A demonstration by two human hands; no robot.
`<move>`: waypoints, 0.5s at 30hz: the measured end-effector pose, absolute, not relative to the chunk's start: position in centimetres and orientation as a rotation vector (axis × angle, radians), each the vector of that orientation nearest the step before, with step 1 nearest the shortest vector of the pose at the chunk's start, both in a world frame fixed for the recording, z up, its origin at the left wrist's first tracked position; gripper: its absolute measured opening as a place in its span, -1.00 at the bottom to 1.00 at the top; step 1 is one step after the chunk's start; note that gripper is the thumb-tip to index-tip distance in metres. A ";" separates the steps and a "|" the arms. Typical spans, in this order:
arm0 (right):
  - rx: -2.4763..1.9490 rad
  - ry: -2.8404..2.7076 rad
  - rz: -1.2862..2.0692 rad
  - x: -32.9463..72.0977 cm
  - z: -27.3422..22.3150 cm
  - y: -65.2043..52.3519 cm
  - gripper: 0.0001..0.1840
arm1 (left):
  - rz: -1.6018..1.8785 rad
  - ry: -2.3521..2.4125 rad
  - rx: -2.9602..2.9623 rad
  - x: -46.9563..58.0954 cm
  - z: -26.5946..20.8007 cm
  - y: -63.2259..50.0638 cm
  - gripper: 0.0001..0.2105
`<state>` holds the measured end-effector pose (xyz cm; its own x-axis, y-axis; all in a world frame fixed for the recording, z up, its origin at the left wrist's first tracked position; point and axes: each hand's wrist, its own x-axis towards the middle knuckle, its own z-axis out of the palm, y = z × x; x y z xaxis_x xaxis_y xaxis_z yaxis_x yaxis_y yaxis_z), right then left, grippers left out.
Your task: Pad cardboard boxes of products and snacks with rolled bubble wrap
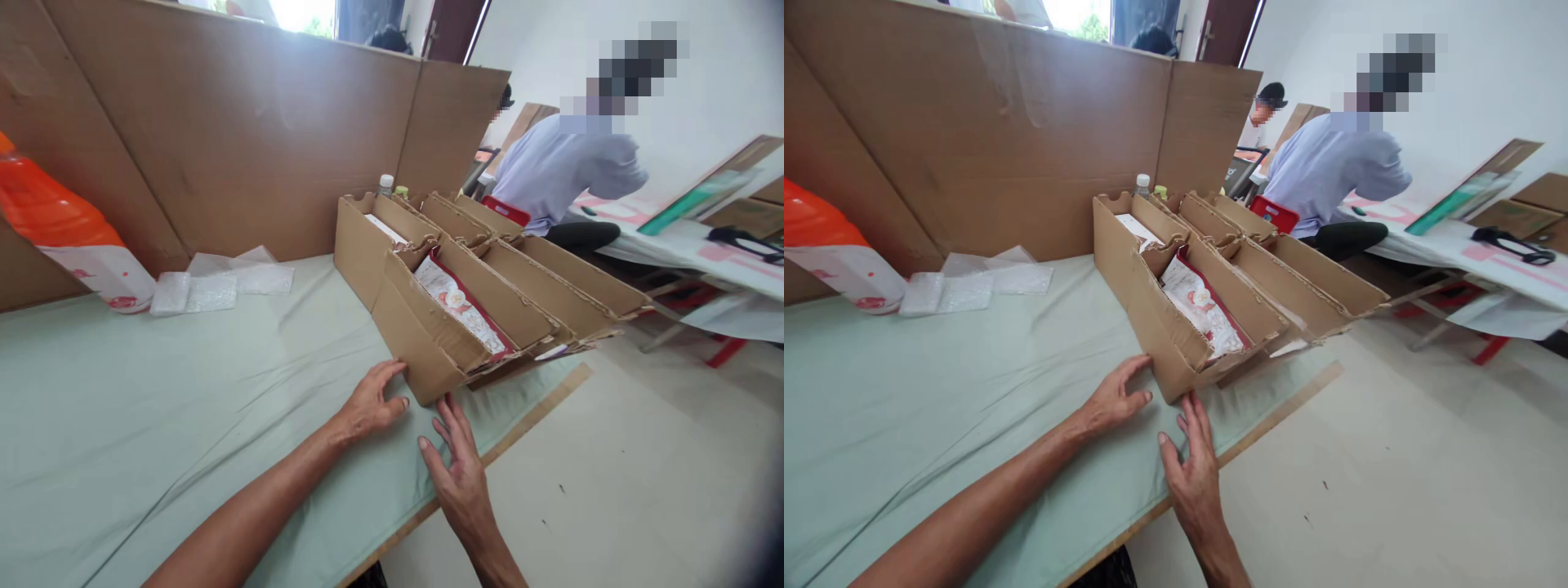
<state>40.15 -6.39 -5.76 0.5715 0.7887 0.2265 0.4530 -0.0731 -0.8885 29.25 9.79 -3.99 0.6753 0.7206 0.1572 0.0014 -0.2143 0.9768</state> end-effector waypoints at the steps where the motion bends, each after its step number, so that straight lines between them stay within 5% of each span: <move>1: -1.728 -1.068 0.373 40.4 -5.8 -6.5 -0.37 | 0.707 0.568 1.707 28.6 -4.2 9.6 -0.40; 6: -1.801 -1.169 0.208 42.4 -2.7 -8.0 -0.62 | 0.607 0.455 1.867 24.5 -3.9 6.4 -0.48; 12: -1.841 -1.168 -0.415 46.6 10.2 -4.3 -0.69 | 0.428 0.324 2.145 21.2 -3.5 0.2 -0.53; 15: -1.909 -1.561 -0.282 48.4 15.7 1.3 -0.69 | 0.464 0.292 2.144 21.4 -4.7 -0.8 -0.55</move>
